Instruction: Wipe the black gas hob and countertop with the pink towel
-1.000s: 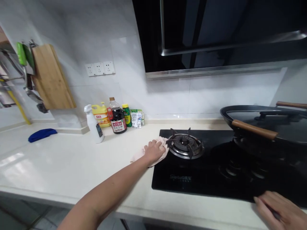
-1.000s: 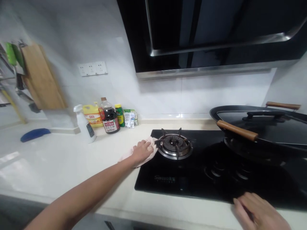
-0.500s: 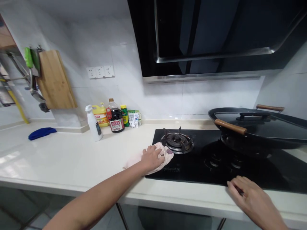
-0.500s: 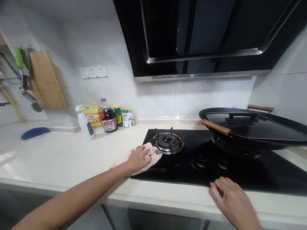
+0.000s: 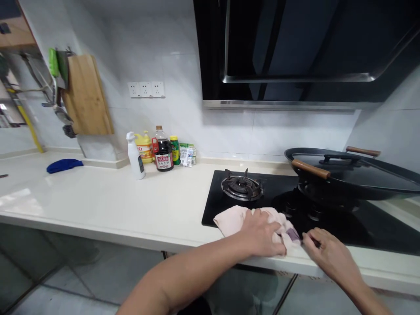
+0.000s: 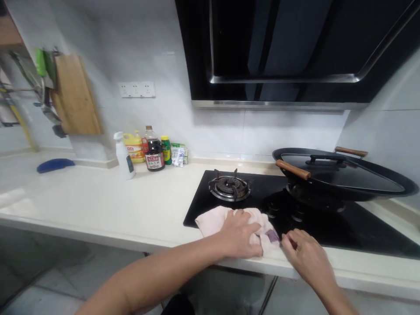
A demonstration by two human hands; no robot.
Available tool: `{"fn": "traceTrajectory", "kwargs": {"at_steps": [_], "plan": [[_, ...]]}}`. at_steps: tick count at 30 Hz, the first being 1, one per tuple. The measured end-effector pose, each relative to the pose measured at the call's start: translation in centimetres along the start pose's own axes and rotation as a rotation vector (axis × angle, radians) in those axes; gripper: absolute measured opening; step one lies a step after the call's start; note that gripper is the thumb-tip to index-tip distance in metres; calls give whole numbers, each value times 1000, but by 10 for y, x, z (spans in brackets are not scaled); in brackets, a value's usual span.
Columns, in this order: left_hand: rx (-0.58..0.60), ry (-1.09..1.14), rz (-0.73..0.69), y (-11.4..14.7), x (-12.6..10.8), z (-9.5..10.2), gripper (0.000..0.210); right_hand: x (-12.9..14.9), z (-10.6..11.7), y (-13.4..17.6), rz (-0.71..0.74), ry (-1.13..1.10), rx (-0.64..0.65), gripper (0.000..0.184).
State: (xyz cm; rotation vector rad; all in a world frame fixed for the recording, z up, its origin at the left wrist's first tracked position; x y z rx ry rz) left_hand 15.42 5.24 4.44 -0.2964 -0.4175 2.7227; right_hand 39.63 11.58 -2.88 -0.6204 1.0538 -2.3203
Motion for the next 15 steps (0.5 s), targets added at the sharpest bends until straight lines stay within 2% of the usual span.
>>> {"fn": "traceTrajectory", "kwargs": {"at_steps": [3,6,10,12,15], "plan": [[-86,7,-56,15,-8,-5,58,-4,-2,0,25,-10,-4,42],[-177,-11,-83,36,0,0,50,-8,-2,0,19,-20,12,41],[-239,-57,-39,75,31,21,43,-8,2,0,-41,-4,31,38],[-216,-82,30,97,52,35,45,-5,5,-1,-54,13,30,38],[-153,-153,201,132,89,58,60,-1,7,-2,-82,27,34,36]]}}
Point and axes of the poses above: each hand's wrist, its own y-axis away from the middle knuckle, its own z-axis out of the back of the hand, x = y × z, the point moved 1 cm from there along -y, towards the middle knuckle, and after that the axes turned 11 degrees about -x, right-handed, at the moved point
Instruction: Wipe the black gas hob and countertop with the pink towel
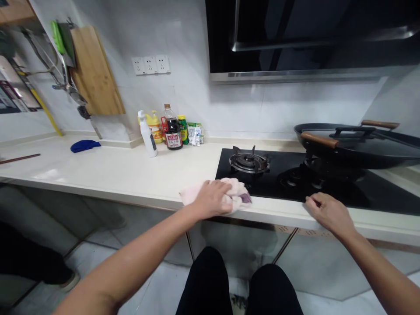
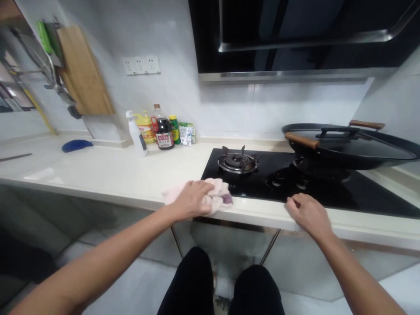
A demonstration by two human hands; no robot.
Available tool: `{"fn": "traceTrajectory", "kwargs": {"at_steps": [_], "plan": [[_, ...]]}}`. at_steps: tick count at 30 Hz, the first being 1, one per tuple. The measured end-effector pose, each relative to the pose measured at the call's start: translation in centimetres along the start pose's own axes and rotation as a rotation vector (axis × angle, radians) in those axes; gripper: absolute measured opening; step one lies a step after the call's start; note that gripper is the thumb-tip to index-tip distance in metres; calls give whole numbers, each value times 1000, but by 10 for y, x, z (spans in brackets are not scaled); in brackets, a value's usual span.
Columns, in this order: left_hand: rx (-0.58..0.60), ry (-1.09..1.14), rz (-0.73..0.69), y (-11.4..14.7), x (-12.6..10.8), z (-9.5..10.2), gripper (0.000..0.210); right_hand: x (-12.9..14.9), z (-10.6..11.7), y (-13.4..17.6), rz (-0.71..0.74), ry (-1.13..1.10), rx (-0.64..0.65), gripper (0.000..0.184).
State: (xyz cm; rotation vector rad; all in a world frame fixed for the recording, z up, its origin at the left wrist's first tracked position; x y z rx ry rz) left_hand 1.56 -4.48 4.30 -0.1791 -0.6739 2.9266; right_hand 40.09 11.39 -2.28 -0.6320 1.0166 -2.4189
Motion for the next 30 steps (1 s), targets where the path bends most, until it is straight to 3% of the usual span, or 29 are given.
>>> {"fn": "traceTrajectory", "kwargs": {"at_steps": [2,6,9,11,13,16,21,27,30], "plan": [[29,-89,113,17,34,16,69,2,1,-1,-15,-3,11,36],[11,-254,297,57,106,47,66,5,1,-2,-2,-14,8,36],[23,-311,395,85,153,58,70,7,0,-2,24,-18,-10,36],[-4,-303,366,96,169,57,69,9,0,-2,19,-11,-30,36],[-48,-300,340,100,167,52,66,11,-1,-2,4,1,-50,35],[-83,-267,305,94,129,35,62,12,-2,-3,-2,19,-67,35],[-117,-216,230,68,27,-9,68,11,-6,-5,-5,59,-74,36],[-73,-92,-2,17,-75,-50,79,13,-8,-7,7,90,-47,36],[-80,-40,-82,-12,-119,-65,87,10,-8,-7,-73,10,-34,40]]}}
Point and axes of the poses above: each hand's wrist, its own y-axis away from the middle knuckle, its own z-axis out of the back of the hand, x = y × z, the point moved 1 cm from there along -y, towards the middle knuckle, and after that the axes turned 11 degrees about -x, right-handed, at the moved point
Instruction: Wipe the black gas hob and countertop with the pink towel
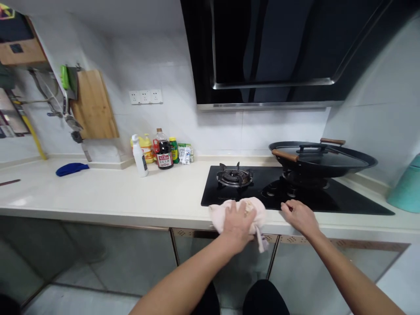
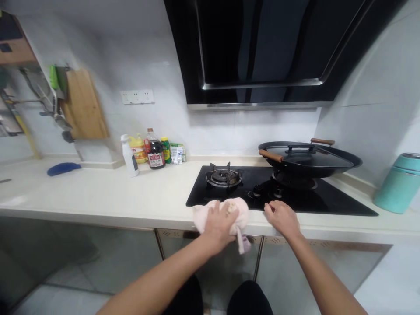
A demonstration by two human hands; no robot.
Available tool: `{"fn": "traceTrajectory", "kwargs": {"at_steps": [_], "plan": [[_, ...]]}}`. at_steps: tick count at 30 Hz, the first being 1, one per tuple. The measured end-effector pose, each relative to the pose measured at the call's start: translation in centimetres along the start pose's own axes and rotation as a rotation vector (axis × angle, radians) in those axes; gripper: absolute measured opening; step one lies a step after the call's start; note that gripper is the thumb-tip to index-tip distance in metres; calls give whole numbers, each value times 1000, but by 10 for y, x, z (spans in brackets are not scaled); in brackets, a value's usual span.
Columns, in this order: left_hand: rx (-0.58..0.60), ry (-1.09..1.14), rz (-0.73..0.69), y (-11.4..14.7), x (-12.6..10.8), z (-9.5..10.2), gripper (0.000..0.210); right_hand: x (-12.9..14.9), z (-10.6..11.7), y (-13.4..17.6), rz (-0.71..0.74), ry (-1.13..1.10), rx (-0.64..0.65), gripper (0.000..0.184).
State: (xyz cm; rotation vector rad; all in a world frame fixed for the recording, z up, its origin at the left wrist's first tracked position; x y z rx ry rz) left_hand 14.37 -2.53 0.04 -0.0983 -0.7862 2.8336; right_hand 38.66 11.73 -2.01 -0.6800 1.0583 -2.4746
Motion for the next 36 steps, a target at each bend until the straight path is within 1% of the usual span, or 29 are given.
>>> {"fn": "traceTrajectory", "kwargs": {"at_steps": [3,6,8,10,12,14,18,19,21,23,26,28,31,32,33,34,36], "plan": [[-22,18,-99,-26,-40,-20,83,-6,1,-1,-115,-133,26,48],[-51,15,-184,-42,-69,-38,67,-14,2,-1,-192,-268,41,53],[-90,9,-235,-46,-78,-44,60,-18,4,0,-260,-336,-1,56],[-147,-3,-300,-44,-77,-41,57,-20,6,1,-312,-364,-28,57],[-196,-22,-355,-35,-66,-34,56,-20,6,3,-313,-362,-5,54],[-214,-44,-371,-24,-47,-23,54,-18,6,5,-288,-362,23,51],[-128,-67,-312,3,6,-4,60,-13,6,13,-284,-420,-31,52],[-97,-73,-295,9,19,0,65,-9,5,15,-274,-438,-32,52],[-40,-80,-264,21,45,7,82,3,3,18,-224,-466,17,50],[1,-73,-235,31,68,10,102,24,-1,19,-151,-479,91,48],[4,-39,-169,44,95,11,120,65,-13,13,-54,-449,148,48],[-15,13,-108,52,108,12,129,95,-24,6,-15,-374,197,48],[-8,171,-56,61,120,19,142,137,-39,-2,35,-224,334,51],[-1,235,-46,63,123,23,144,148,-43,-3,59,-188,374,51],[0,296,-27,64,125,28,141,159,-46,-4,85,-166,407,48],[-8,345,6,63,126,33,133,167,-48,-4,105,-158,435,43],[-42,385,111,58,129,42,104,178,-51,-5,116,-174,475,30]]}}
Point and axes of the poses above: each hand's wrist, its own y-axis away from the middle knuckle, its own z-axis out of the back of the hand, x = y × z, the point moved 1 cm from there along -y, towards the middle knuckle, and after that the axes turned 11 degrees about -x, right-handed, at the moved point
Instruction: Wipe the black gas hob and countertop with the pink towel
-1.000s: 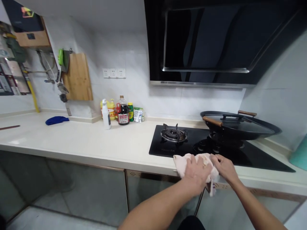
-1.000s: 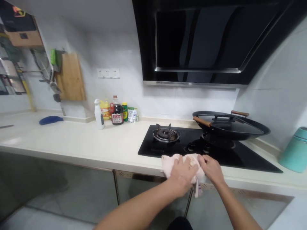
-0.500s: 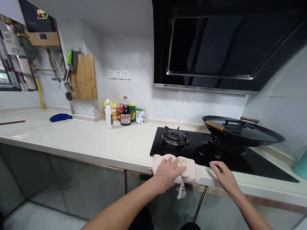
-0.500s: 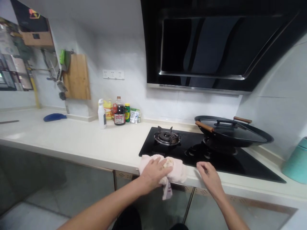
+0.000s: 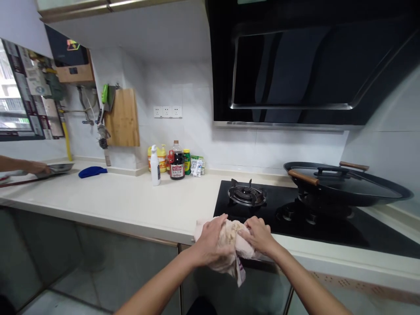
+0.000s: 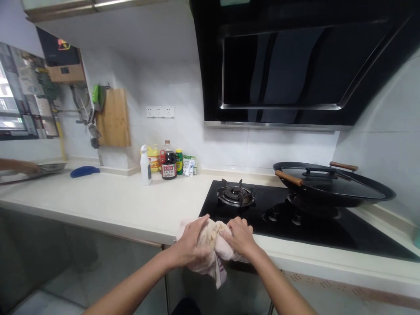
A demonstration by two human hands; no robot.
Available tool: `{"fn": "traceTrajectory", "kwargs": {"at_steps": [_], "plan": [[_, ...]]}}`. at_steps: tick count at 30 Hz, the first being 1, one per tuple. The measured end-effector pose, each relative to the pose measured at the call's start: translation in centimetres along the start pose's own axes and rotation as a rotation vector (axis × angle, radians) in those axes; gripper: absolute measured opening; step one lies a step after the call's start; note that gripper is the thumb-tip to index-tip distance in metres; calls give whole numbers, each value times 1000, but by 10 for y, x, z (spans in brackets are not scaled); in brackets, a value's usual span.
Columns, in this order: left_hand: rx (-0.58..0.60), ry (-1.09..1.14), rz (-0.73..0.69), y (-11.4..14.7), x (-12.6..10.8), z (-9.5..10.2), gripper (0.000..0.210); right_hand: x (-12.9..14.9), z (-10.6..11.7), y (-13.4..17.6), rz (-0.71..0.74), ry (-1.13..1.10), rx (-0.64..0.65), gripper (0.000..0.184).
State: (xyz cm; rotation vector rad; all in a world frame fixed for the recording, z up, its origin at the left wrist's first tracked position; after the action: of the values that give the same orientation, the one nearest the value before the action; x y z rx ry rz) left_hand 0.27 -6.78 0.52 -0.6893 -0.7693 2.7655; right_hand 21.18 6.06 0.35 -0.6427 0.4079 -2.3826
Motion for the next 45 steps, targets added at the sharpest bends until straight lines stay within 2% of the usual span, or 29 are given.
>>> {"fn": "traceTrajectory", "kwargs": {"at_steps": [2,7,11,15,19,22,25,27,28,29,31,32,33,35,38,40,43,45], "plan": [[-21,-50,92,-9,-1,7,80,3,-2,-1,1,-56,14,22],[126,-224,165,-24,7,19,78,-5,-6,0,88,-301,15,16],[142,-229,134,-11,24,33,62,0,-11,8,97,-343,-45,12],[123,-262,123,10,44,51,49,31,-24,19,91,-312,-121,7],[94,-320,188,33,61,80,28,78,-35,20,270,-344,-84,17],[88,-322,281,53,70,112,27,110,-40,18,357,-410,17,26],[99,-287,386,71,74,147,37,133,-51,22,392,-532,183,26],[126,-233,445,80,73,169,35,145,-64,27,387,-622,303,29],[144,-193,469,83,71,178,34,150,-71,29,353,-670,377,38],[161,-145,489,86,69,185,33,154,-78,31,296,-722,462,55],[193,-42,514,88,62,195,33,163,-89,33,176,-826,663,101],[206,5,517,89,58,197,35,167,-92,33,146,-880,759,116],[216,53,518,89,53,197,36,172,-93,33,144,-941,828,118],[223,165,526,88,45,196,36,180,-93,31,185,-1065,871,94],[231,308,563,88,35,193,34,187,-92,28,230,-1078,775,62],[267,315,599,91,34,195,34,184,-93,26,226,-1005,775,50],[385,284,651,100,35,203,38,174,-92,24,150,-925,832,35],[462,301,664,106,35,210,42,169,-85,22,182,-843,754,29]]}}
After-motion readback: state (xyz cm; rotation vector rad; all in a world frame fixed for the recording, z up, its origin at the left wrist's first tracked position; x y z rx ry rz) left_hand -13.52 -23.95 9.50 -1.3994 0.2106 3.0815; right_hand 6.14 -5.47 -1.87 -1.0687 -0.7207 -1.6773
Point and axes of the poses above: each hand's wrist, its own y-axis away from the middle knuckle, its own z-axis out of the back of the hand, x = y × z, the point moved 1 cm from there along -y, towards the middle knuckle, and after that the axes turned 11 degrees about -x, right-handed, at the moved point
